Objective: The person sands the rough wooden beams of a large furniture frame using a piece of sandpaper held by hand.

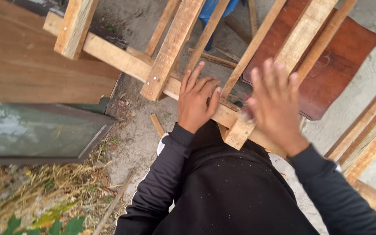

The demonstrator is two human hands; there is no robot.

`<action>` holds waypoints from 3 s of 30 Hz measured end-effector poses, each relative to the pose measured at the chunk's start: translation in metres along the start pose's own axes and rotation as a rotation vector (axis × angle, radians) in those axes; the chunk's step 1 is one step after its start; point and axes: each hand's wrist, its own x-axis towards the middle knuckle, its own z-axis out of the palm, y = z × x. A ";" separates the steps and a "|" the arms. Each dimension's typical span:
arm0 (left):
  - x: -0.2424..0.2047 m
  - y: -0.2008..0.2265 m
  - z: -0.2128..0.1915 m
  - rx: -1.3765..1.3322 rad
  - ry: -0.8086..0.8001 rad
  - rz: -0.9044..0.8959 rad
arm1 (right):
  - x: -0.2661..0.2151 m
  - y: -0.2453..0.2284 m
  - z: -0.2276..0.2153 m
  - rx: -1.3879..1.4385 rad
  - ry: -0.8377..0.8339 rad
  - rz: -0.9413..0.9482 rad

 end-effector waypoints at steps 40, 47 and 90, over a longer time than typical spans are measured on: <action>-0.005 -0.001 0.011 0.004 0.167 -0.182 | 0.016 0.024 -0.036 0.261 -0.113 -0.353; -0.005 -0.001 0.011 0.013 0.146 -0.193 | 0.023 0.017 -0.031 0.464 -0.161 -0.122; -0.009 -0.016 0.018 0.005 0.179 -0.158 | 0.083 0.031 -0.048 -0.115 -0.492 -0.450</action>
